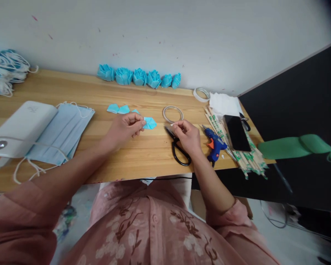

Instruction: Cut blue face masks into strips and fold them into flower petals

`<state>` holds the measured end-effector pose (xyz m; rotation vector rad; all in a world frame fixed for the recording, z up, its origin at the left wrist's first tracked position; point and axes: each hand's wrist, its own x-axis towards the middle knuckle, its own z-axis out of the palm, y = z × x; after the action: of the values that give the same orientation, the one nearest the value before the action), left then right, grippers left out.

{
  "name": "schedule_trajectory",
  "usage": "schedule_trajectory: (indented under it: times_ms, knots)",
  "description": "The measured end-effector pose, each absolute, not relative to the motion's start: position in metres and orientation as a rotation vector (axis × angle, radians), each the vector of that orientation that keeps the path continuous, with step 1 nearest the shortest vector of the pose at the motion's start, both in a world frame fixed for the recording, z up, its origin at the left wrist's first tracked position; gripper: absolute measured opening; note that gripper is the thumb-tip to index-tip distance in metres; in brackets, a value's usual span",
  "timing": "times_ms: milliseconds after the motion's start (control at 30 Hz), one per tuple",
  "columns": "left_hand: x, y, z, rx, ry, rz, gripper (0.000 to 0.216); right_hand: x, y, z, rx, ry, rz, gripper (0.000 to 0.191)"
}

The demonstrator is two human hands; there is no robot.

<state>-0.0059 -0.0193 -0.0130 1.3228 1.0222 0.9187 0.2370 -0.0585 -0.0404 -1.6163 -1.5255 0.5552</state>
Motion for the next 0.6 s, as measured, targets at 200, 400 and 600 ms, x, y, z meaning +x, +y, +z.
schedule_trajectory:
  times_ms: [200, 400, 600]
  knots:
    - [-0.007, -0.02, -0.016, 1.104, 0.828, 0.85, 0.03, 0.223, -0.069, -0.024, -1.486, -1.63, 0.412, 0.013]
    - [-0.007, -0.024, -0.013, 0.922, 0.672, 0.781, 0.031, 0.196, -0.076, -0.007, -1.168, -1.95, -0.064, 0.013]
    - [-0.007, -0.024, -0.012, 0.874, 0.688, 0.79, 0.025, 0.189, -0.074, -0.01, -1.083, -2.036, -0.26, 0.016]
